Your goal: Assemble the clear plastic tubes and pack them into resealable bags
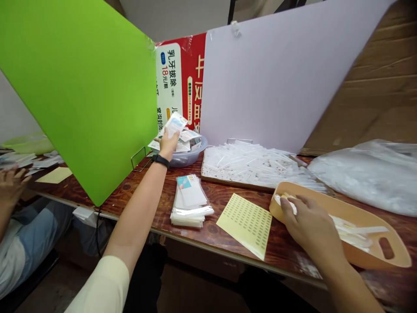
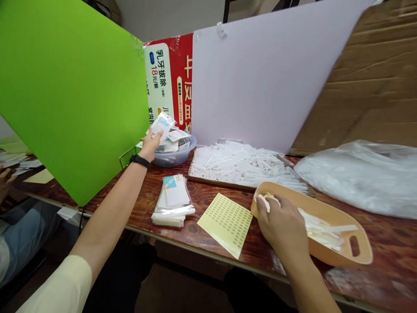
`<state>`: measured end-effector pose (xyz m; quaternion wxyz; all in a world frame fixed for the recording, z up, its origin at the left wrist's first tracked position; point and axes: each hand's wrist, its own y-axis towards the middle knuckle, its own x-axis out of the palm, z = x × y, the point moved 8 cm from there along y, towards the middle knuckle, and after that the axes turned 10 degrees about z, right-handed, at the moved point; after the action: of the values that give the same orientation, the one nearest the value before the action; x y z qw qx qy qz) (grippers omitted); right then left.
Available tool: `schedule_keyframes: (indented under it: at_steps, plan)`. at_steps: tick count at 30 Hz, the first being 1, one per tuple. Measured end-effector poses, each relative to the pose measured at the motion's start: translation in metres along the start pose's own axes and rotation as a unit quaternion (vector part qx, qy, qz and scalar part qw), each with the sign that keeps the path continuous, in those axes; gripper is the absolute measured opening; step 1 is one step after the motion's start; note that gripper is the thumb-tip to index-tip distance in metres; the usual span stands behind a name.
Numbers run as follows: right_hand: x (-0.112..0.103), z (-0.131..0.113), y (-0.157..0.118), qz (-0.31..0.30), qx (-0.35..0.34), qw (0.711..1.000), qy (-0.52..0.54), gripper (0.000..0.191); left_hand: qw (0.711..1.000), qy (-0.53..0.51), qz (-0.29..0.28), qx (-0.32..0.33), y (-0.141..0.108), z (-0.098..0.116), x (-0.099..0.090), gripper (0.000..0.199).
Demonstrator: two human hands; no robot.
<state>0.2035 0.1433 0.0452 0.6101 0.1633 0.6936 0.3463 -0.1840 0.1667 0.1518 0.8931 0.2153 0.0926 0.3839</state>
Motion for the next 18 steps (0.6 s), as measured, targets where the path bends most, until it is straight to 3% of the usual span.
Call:
schedule_keyframes:
  at_steps: [2, 5, 6, 8, 11, 14, 16, 18]
  plan:
    - [0.003, -0.001, -0.002, 0.025, -0.006, 1.0, -0.002, 0.049, 0.999, 0.035, 0.009, -0.006, -0.022, -0.019, -0.003, 0.069]
    - [0.01, -0.003, -0.005, 0.05, -0.019, 0.999, -0.002, 0.048, 0.998, 0.065, -0.011, 0.02, -0.087, -0.037, -0.009, 0.058]
    - [0.013, -0.006, -0.006, 0.054, -0.031, 0.998, 0.003, 0.048, 0.996, 0.075, -0.022, 0.04, -0.112, -0.036, -0.011, 0.053]
    - [0.015, -0.011, -0.008, 0.068, -0.047, 0.996, 0.015, 0.048, 0.974, 0.15, -0.061, 0.157, -0.163, -0.014, -0.009, 0.046]
    - [0.015, -0.018, -0.008, 0.084, -0.054, 0.995, 0.028, 0.047, 0.921, 0.195, -0.119, 0.316, -0.236, 0.034, -0.002, 0.042]
    - [0.016, -0.029, -0.005, 0.077, -0.052, 0.995, 0.03, 0.046, 0.871, 0.178, -0.188, 0.418, -0.3, 0.064, 0.007, 0.039]
    - [0.019, -0.039, -0.004, 0.062, -0.056, 0.996, 0.038, 0.043, 0.832, 0.142, -0.251, 0.475, -0.341, 0.061, 0.013, 0.037]
    - [0.024, -0.052, -0.005, 0.044, -0.071, 0.995, 0.056, 0.041, 0.744, 0.113, -0.337, 0.565, -0.39, 0.038, 0.018, 0.032]
